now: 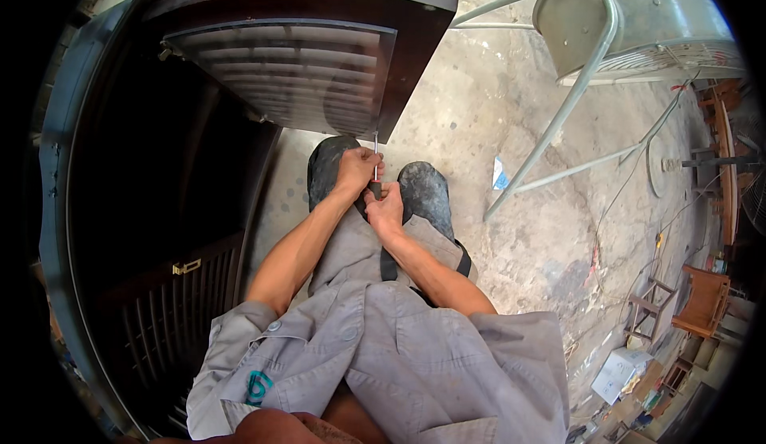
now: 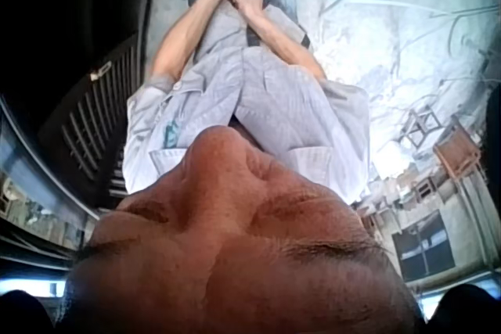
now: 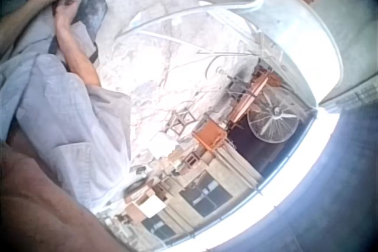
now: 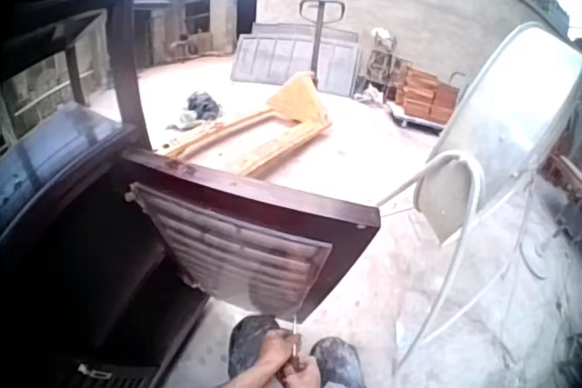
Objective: The person uses a screwdriver to tighten screws on a dark brown wooden cabinet door with horizontal slats. They adjust the door position and continue securing it to the cabinet frame.
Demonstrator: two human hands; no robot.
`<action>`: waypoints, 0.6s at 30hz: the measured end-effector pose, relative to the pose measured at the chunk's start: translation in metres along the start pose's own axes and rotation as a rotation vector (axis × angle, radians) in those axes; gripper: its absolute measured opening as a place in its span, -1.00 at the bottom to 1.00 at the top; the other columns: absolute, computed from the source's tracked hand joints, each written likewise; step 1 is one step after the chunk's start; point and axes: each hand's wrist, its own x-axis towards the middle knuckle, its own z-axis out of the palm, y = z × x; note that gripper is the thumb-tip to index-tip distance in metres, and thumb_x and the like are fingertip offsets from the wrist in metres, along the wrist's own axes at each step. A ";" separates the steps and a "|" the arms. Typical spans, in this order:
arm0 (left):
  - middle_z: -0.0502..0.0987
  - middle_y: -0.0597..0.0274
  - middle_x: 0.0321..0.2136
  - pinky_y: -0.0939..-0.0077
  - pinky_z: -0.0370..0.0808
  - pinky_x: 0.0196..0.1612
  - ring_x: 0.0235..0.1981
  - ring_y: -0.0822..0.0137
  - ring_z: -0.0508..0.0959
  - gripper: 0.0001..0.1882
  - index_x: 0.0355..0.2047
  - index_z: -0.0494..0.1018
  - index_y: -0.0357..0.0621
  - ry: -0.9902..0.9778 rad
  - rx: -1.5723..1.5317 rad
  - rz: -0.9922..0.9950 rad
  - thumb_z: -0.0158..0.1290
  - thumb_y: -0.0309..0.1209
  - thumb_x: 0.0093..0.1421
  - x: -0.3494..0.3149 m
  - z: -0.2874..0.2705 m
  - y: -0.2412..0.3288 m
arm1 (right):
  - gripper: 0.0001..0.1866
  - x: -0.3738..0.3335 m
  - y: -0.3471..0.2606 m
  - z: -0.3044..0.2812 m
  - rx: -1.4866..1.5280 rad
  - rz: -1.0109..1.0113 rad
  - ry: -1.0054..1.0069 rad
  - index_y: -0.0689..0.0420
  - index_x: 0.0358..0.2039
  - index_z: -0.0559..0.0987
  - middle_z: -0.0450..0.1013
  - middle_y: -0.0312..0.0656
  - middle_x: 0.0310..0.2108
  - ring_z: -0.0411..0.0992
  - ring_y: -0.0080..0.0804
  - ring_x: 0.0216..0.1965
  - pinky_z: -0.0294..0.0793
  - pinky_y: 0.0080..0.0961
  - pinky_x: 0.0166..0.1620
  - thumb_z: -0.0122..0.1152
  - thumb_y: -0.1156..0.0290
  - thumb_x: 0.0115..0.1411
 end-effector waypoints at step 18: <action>0.55 0.06 -0.46 0.45 0.62 -0.45 -0.54 0.25 0.60 -0.74 -0.29 0.49 -0.43 -0.149 -0.435 -0.122 -0.03 -0.40 0.35 0.012 -0.017 -0.008 | -0.70 -0.011 0.000 -0.019 0.144 -0.075 -0.465 0.18 -0.14 0.43 0.40 -0.41 -0.32 0.29 -0.69 -0.30 0.31 -0.69 -0.20 0.13 0.19 0.35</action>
